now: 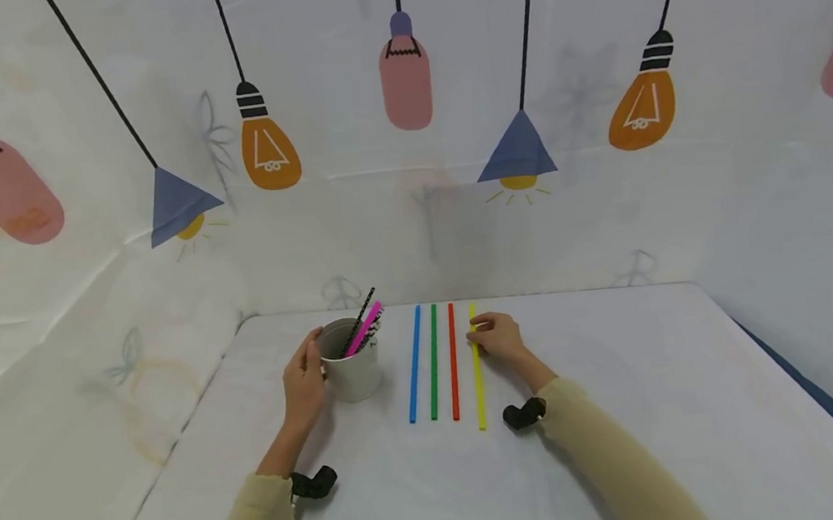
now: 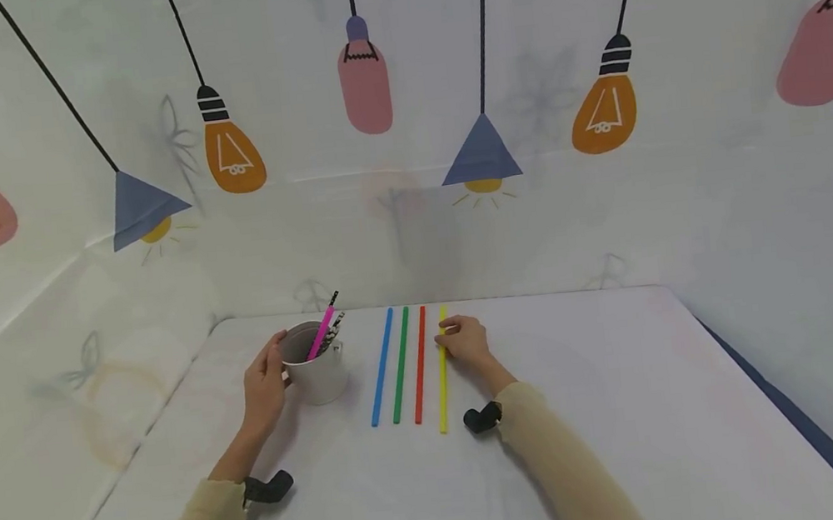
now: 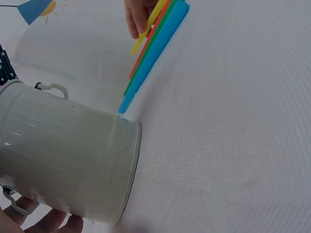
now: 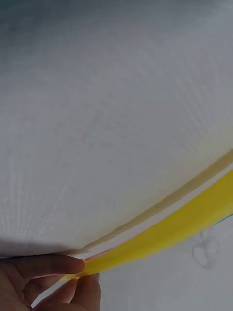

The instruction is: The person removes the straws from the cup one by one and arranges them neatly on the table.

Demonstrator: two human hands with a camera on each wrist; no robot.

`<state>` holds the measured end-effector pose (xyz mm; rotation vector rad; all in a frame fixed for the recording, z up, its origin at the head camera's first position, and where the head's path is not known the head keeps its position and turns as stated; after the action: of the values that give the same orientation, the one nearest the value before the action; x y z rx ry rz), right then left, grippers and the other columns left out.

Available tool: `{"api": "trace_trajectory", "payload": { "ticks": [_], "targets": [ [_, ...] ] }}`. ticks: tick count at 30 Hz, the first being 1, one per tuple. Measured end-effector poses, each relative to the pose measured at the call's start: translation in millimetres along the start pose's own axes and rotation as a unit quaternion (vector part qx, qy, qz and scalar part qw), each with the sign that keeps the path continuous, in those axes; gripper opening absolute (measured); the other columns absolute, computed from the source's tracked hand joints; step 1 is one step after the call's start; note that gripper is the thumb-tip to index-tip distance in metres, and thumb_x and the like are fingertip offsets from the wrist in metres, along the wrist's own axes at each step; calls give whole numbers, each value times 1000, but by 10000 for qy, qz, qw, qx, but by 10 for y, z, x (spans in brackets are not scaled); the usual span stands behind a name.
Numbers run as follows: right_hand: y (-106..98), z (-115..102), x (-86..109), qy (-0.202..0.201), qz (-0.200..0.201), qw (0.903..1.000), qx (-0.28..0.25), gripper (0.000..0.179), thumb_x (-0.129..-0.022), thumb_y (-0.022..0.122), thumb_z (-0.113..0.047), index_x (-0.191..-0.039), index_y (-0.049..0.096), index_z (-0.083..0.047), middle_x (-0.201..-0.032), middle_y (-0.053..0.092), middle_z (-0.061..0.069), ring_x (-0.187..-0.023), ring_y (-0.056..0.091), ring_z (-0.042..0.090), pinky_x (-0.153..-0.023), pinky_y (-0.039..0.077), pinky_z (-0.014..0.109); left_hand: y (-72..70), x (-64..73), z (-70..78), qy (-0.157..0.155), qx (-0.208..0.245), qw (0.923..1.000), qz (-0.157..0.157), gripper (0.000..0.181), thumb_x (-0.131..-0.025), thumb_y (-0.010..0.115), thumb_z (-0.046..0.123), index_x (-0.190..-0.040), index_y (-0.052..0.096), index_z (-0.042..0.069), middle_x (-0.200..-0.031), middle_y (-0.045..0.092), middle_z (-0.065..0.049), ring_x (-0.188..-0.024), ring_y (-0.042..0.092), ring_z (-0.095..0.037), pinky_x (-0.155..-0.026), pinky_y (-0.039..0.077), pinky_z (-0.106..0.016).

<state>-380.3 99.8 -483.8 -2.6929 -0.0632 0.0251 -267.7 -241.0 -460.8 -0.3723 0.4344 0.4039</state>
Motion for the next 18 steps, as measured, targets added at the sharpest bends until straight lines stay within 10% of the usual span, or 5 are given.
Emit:
{"api": "trace_trajectory", "payload": {
  "ticks": [13,18],
  "targets": [
    [60,-91,-39,53,94,9996,272,33,-87,74,-13,-117,67,-3,-104,63,14,-70,60,17,-61,52,25,-28,-28,30,-157,108,9998,-54,42,-107,37,30,-138,56,8,-94,58,-17,-81,51,-25,-64,55,-33],
    [45,-34,-51,88,152,9994,301,34,-86,75,-13,-117,66,-2,-102,64,14,-71,60,19,-61,53,26,-34,72,251,-148,235,9995,-139,38,-107,38,18,-136,55,0,-89,57,-20,-78,51,-29,-62,55,-36]
  ]
}}
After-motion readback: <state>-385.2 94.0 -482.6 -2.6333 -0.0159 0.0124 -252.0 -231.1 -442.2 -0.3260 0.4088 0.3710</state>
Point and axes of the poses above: each hand's wrist, its own x-axis away from the middle knuckle, its own y-axis out of the palm, z = x × y, the point moved 2 cm from there along -x, towards the middle knuckle
